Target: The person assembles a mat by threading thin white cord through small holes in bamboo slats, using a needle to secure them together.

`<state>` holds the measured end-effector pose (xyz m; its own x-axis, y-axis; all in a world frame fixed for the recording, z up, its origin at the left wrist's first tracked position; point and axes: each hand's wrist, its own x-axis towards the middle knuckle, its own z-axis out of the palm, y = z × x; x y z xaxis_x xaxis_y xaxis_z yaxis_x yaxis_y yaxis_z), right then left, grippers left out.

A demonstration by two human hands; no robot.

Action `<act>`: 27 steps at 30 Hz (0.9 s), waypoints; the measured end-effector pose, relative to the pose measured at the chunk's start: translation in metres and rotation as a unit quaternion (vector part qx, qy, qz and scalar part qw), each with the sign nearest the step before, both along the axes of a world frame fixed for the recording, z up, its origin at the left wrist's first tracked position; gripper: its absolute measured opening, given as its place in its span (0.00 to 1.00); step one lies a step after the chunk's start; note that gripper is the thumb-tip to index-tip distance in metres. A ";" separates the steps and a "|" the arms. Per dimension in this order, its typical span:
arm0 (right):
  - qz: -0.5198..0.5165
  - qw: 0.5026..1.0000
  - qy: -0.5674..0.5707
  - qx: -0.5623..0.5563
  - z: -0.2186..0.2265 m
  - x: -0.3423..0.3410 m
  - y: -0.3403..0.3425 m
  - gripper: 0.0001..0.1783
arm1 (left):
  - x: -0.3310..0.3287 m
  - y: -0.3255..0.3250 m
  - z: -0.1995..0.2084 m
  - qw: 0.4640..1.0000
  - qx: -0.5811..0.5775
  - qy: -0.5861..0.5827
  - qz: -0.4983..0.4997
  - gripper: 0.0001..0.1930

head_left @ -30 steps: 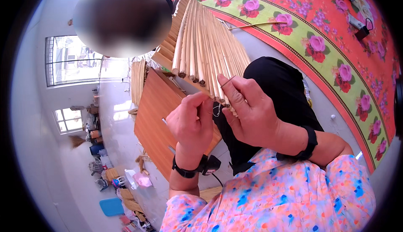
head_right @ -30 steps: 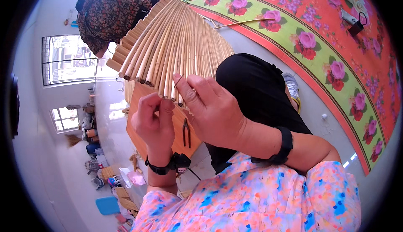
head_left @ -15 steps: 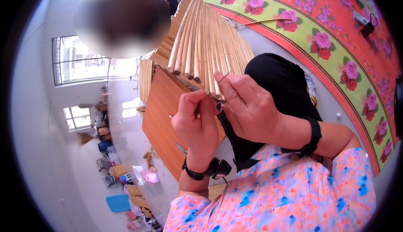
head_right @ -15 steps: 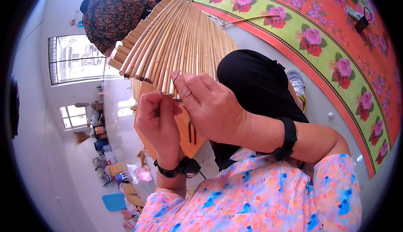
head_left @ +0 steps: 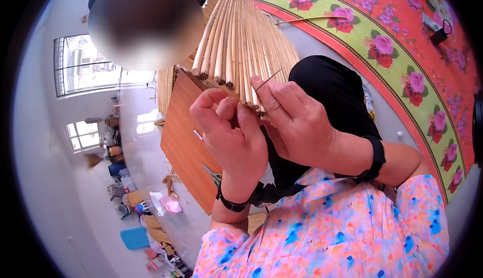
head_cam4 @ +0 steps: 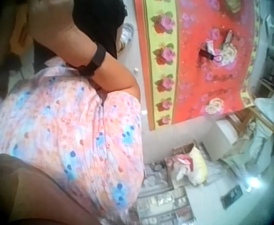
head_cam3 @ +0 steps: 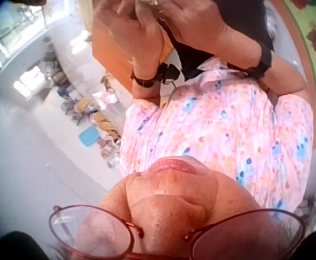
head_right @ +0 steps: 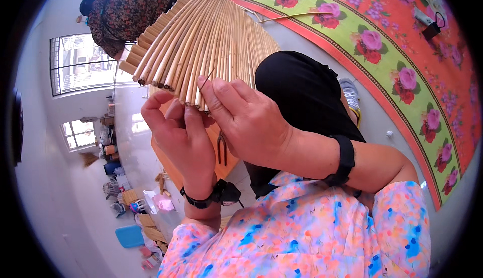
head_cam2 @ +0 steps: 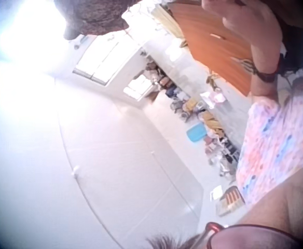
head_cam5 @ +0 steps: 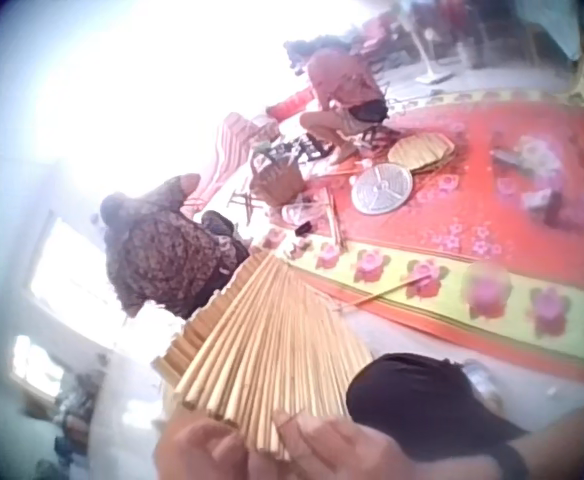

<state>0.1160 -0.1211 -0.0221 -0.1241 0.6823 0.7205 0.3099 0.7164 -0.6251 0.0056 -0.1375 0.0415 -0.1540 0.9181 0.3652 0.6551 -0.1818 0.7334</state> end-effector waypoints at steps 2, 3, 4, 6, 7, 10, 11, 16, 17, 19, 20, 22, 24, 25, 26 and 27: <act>-0.007 1.000 0.001 -0.005 0.002 0.000 -0.002 0.36 | -0.006 -0.003 0.001 0.999 -0.017 -0.030 -0.038 0.15; -0.004 1.000 0.000 -0.018 0.004 0.000 -0.001 0.36 | -0.009 -0.003 0.004 0.997 -0.018 -0.044 -0.054 0.15; -0.001 1.000 -0.001 -0.030 0.006 0.000 -0.003 0.35 | -0.013 -0.004 0.007 0.996 -0.033 -0.052 -0.067 0.17; -0.006 0.999 -0.007 -0.052 0.008 -0.002 -0.006 0.35 | -0.022 -0.003 0.014 0.991 -0.058 -0.066 -0.097 0.20; -0.014 0.998 -0.011 -0.062 0.008 -0.004 -0.007 0.35 | -0.027 0.002 0.021 0.997 -0.043 -0.018 -0.067 0.22; -0.009 0.997 -0.020 -0.070 0.012 -0.006 -0.003 0.35 | -0.051 0.024 0.044 0.993 0.035 0.116 0.007 0.28; -0.004 0.997 -0.023 -0.070 0.014 -0.006 -0.002 0.35 | -0.062 0.032 0.055 0.988 0.044 0.147 -0.021 0.32; 0.021 0.994 -0.065 -0.083 0.025 -0.016 0.014 0.34 | -0.107 0.079 0.090 0.930 0.064 0.307 -0.194 0.44; 0.028 0.994 -0.075 -0.081 0.027 -0.017 0.019 0.34 | -0.116 0.094 0.089 0.926 0.066 0.286 -0.238 0.46; 0.051 0.990 -0.090 -0.092 0.034 -0.016 0.029 0.31 | -0.125 0.118 0.092 0.918 0.042 0.304 -0.252 0.44; 0.066 0.988 -0.096 -0.100 0.038 -0.016 0.035 0.31 | -0.136 0.126 0.095 0.915 0.013 0.299 -0.269 0.42; 0.075 0.986 -0.122 -0.091 0.044 -0.010 0.049 0.28 | -0.155 0.144 0.094 0.905 -0.041 0.285 -0.312 0.39; 0.142 0.973 -0.150 -0.099 0.048 0.001 0.070 0.28 | -0.161 0.154 0.088 0.907 -0.065 0.260 -0.326 0.36; 0.176 0.965 -0.165 -0.105 0.050 0.006 0.081 0.28 | -0.164 0.158 0.083 0.907 -0.077 0.247 -0.333 0.34; 0.183 0.961 -0.185 -0.095 0.053 0.011 0.091 0.29 | -0.168 0.164 0.078 0.898 -0.088 0.246 -0.353 0.33; 0.148 0.967 -0.189 -0.087 0.057 0.015 0.099 0.29 | -0.165 0.161 0.078 0.903 -0.103 0.234 -0.345 0.30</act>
<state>0.1313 -0.0220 0.0347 -0.5642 0.6834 0.4633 0.3378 0.7031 -0.6257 -0.1595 0.0233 0.1196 0.6071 0.7929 0.0525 0.6857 -0.5562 0.4696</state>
